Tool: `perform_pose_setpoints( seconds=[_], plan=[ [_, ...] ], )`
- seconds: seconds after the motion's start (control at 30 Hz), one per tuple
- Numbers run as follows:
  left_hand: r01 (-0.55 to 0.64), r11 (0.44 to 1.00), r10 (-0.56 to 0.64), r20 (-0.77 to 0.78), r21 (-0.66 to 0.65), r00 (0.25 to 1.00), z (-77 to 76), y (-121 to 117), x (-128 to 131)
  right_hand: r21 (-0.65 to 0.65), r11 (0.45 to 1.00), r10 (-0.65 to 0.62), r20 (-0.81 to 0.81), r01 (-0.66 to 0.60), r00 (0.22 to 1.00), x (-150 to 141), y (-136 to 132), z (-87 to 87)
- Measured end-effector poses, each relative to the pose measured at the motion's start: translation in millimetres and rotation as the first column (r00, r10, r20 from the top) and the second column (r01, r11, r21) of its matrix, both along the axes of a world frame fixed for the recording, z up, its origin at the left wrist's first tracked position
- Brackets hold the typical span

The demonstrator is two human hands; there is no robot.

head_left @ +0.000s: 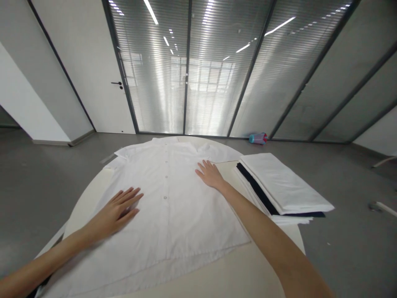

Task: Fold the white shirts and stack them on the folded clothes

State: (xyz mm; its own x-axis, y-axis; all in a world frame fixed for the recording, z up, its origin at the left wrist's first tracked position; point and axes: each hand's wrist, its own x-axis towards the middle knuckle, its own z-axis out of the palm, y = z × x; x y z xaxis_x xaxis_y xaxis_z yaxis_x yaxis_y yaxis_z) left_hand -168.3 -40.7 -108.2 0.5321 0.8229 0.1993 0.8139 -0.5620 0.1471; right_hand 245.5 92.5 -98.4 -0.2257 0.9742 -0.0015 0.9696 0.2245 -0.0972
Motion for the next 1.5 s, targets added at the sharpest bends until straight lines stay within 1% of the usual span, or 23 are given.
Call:
perform_pose_setpoints(
  seconds=[0.1,0.13,0.2,0.3,0.4,0.47,0.57,0.67,0.83,0.97,1.03,1.07,1.13,1.23,1.3,1.37,1.43,1.5],
  plan=[
    [-0.026,1.0,0.026,-0.031,0.003,0.999,2.3,-27.1,-21.2,0.03,0.998,-0.064,0.018,0.064,0.998,4.6,-9.9,-0.6],
    [-0.033,0.999,0.033,-0.037,0.008,0.999,4.1,-34.9,-26.0,0.046,0.997,-0.068,0.026,0.066,0.997,5.7,-14.9,1.3],
    [-0.027,0.999,0.028,-0.042,0.022,0.999,8.8,-51.3,-31.8,0.086,0.996,-0.022,0.041,0.018,0.999,7.9,-30.1,7.3],
    [0.032,0.999,-0.03,-0.04,0.042,0.999,17.0,-79.5,-32.8,0.124,0.981,0.151,0.018,-0.152,0.988,11.5,-68.5,19.0],
    [0.076,0.995,-0.075,-0.012,0.07,0.997,23.8,-108.3,-29.6,0.11,0.927,0.368,-0.08,-0.359,0.926,16.3,-120.4,30.7],
    [0.072,0.994,-0.074,0.024,0.081,0.997,26.3,-124.2,-29.3,0.108,0.895,0.444,-0.141,-0.432,0.885,20.4,-155.3,37.4],
    [0.039,0.995,-0.046,0.065,0.093,0.997,26.3,-140.4,-35.4,0.122,0.897,0.442,-0.178,-0.426,0.879,30.5,-198.0,43.5],
    [0.017,0.992,-0.027,0.079,0.128,0.997,22.1,-148.7,-48.0,0.134,0.913,0.404,-0.183,-0.385,0.896,45.7,-225.1,44.3],
    [-0.037,0.982,0.007,0.16,0.187,0.987,11.9,-158.8,-68.7,0.155,0.925,0.374,-0.209,-0.347,0.904,67.0,-247.2,37.7],
    [-0.161,0.972,0.115,0.254,0.171,0.96,1.0,-171.6,-80.5,0.224,0.917,0.376,-0.205,-0.33,0.904,77.5,-254.1,26.4],
    [-0.24,0.962,0.185,0.332,0.131,0.925,-5.1,-177.2,-84.8,0.273,0.911,0.371,-0.208,-0.31,0.905,83.8,-254.0,20.0],
    [-0.274,0.957,0.22,0.387,0.09,0.895,-7.7,-179.2,-86.1,0.3,0.906,0.368,-0.215,-0.298,0.905,87.0,-253.4,17.1],
    [-0.317,0.948,0.286,0.516,-0.03,0.807,-11.2,-181.7,-86.1,0.356,0.896,0.36,-0.23,-0.266,0.904,92.4,-251.4,12.1],
    [-0.307,0.927,0.37,0.664,-0.215,0.65,-10.7,-182.1,-80.1,0.421,0.882,0.334,-0.247,-0.21,0.909,95.4,-249.3,7.9],
    [-0.286,0.904,0.427,0.701,-0.318,0.571,-8.3,-181.3,-74.3,0.429,0.886,0.31,-0.258,-0.179,0.915,93.7,-249.4,7.3],
    [-0.266,0.878,0.479,0.711,-0.398,0.515,-6.5,-180.2,-69.5,0.424,0.892,0.287,-0.266,-0.156,0.92,90.4,-250.3,7.9],
    [-0.265,0.86,0.509,0.719,-0.436,0.473,-6.8,-179.2,-67.0,0.422,0.896,0.275,-0.281,-0.139,0.919,86.9,-251.5,8.4],
    [-0.281,0.851,0.525,0.727,-0.443,0.443,-9.0,-178.4,-67.2,0.417,0.899,0.28,-0.315,-0.132,0.907,84.5,-252.4,7.9]
  ],
)
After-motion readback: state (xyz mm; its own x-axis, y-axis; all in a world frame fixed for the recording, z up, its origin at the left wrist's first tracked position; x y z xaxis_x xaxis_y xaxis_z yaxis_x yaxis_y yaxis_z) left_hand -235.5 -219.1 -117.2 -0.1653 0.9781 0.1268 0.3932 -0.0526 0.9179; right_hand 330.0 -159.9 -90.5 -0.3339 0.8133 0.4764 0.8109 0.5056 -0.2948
